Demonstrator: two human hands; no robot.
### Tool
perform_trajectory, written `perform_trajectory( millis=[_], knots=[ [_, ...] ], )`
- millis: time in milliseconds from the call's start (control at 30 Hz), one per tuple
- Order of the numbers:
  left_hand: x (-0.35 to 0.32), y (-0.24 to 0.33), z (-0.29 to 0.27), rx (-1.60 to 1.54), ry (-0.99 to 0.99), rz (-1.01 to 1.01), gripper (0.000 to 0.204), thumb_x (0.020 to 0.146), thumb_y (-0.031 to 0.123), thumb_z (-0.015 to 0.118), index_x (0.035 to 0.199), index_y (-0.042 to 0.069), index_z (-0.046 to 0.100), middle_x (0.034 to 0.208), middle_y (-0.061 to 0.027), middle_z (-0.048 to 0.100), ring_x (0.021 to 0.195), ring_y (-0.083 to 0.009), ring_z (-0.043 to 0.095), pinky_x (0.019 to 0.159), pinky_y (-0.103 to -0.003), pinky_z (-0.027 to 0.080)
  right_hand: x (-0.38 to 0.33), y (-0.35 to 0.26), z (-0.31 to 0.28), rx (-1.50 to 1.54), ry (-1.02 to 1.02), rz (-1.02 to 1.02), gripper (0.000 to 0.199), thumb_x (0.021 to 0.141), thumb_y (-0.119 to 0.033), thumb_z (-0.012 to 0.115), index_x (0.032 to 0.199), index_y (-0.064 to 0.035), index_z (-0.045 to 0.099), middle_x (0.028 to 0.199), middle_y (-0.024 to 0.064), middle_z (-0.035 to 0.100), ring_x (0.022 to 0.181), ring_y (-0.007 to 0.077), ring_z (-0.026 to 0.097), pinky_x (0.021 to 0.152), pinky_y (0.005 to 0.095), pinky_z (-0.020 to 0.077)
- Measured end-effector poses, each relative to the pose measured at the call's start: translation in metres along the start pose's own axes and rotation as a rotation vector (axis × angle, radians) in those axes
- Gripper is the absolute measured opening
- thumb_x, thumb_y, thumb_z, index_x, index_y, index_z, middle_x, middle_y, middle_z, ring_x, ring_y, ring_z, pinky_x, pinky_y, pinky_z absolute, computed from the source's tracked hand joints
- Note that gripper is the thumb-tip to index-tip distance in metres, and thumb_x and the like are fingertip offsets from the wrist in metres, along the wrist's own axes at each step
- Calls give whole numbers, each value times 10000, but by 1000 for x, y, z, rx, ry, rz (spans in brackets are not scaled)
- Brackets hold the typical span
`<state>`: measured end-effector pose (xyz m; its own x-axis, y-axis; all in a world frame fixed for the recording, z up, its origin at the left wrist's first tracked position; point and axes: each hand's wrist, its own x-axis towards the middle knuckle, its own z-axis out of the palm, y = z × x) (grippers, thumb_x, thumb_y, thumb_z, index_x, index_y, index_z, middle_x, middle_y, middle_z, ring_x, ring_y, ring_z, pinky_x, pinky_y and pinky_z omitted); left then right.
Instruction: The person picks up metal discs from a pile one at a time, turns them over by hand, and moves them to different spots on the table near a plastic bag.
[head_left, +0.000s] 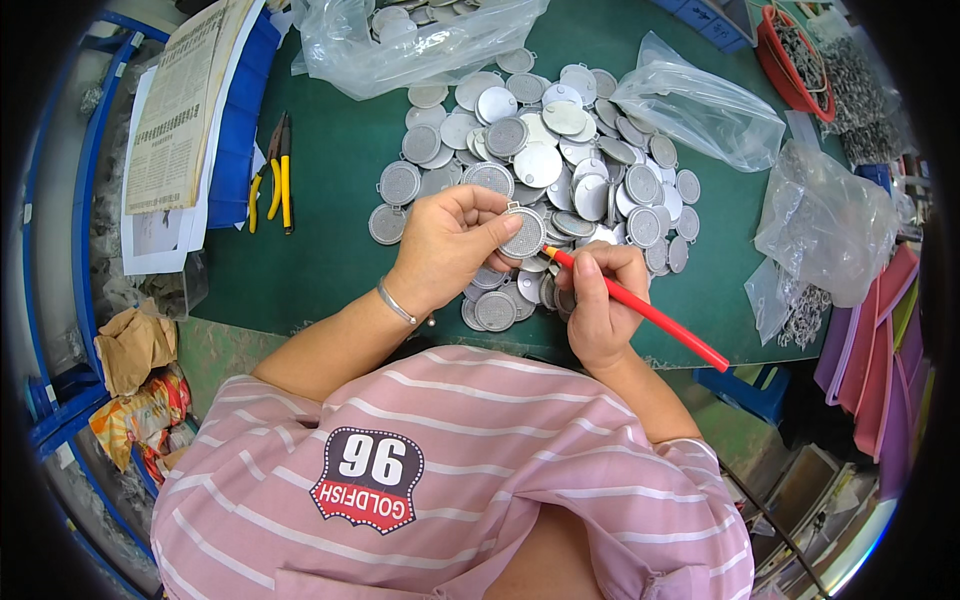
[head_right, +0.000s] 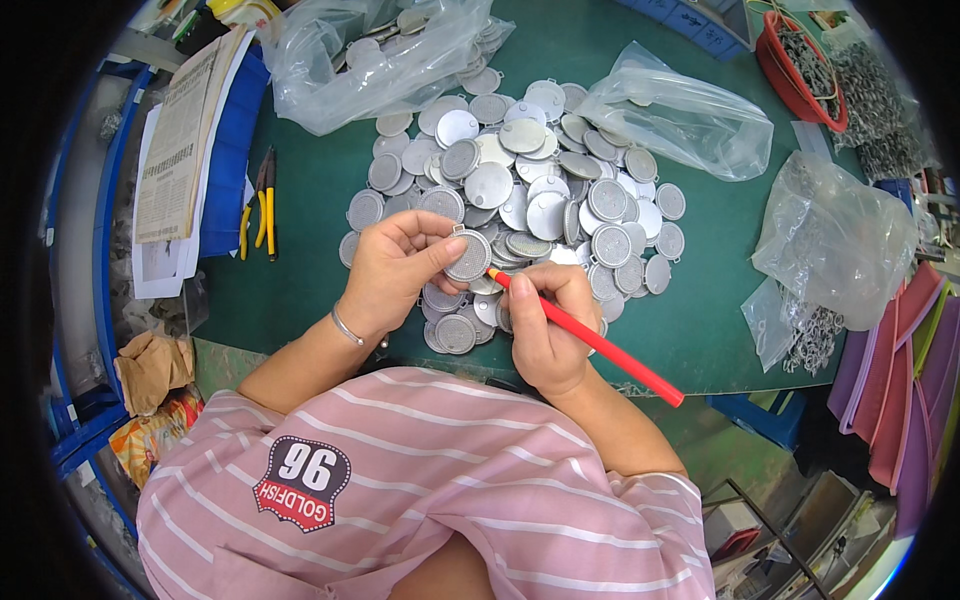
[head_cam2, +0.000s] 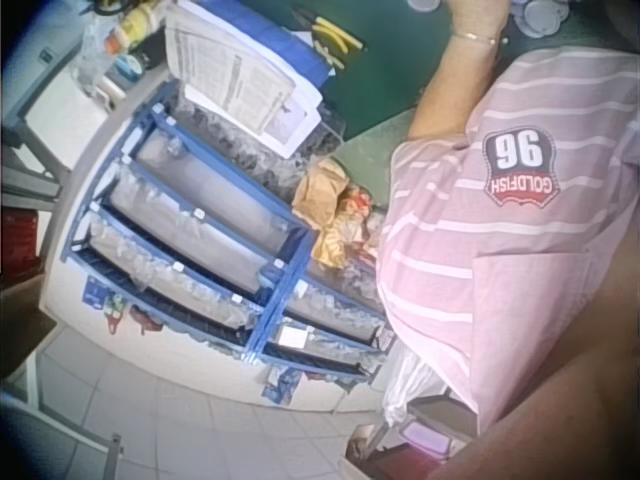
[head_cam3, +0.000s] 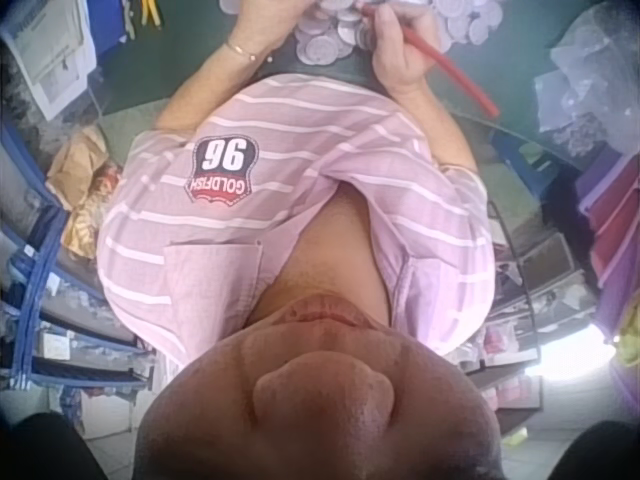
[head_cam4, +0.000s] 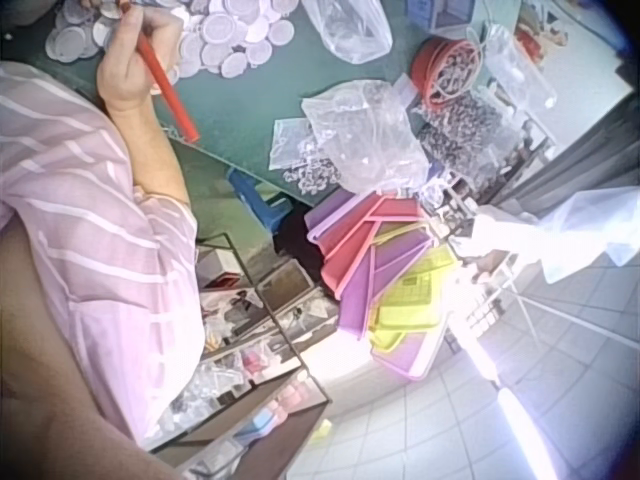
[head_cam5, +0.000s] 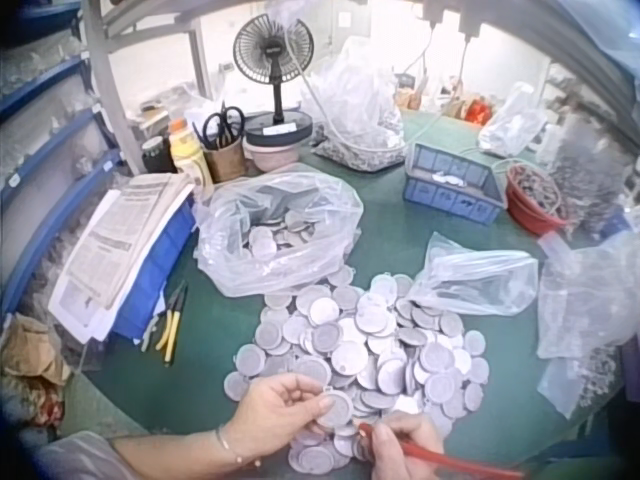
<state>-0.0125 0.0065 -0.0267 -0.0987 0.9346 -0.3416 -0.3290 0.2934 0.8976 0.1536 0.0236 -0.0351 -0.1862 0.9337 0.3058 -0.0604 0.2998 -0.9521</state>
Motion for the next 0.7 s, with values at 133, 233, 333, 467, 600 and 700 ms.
perform_trajectory(
  millis=[133,233,333,467,600,700],
  knots=[
    [0,0,0,6,3,6,192,803,64,612,935,-53,537,770,-109,616,593,-136,604,493,-210,507,0,0,1,-33,-22,-11,86,841,-32,522,792,10,466,625,83,569,489,80,485,443,211,378],
    [-1,-1,0,11,3,14,191,803,62,611,936,-53,537,772,-110,616,594,-136,603,496,-211,507,1,0,2,-64,-51,-11,88,840,-30,524,788,5,462,624,78,561,486,81,477,443,216,375],
    [0,-2,0,4,4,12,189,803,61,611,935,-52,537,774,-111,617,593,-137,603,497,-212,507,1,-1,1,-83,-59,-8,86,836,-21,519,778,0,459,618,71,549,478,87,465,437,226,366],
    [0,0,0,-7,12,-3,189,802,60,611,933,-52,534,772,-111,616,593,-140,604,494,-213,506,2,4,-3,-116,-59,-52,77,831,-5,506,773,0,456,610,71,536,472,97,454,433,236,353],
    [-1,2,1,-3,18,-13,191,801,63,613,931,-52,533,766,-108,615,592,-139,603,490,-213,505,0,4,-2,-11,-19,-50,76,826,4,503,768,3,454,606,74,528,480,100,458,442,233,361],
    [0,1,1,-1,13,-6,191,801,66,614,929,-51,533,760,-105,614,589,-136,602,487,-211,503,0,-1,-1,19,-58,-56,77,825,2,508,769,5,455,612,77,533,490,100,466,453,231,376]
  ],
)
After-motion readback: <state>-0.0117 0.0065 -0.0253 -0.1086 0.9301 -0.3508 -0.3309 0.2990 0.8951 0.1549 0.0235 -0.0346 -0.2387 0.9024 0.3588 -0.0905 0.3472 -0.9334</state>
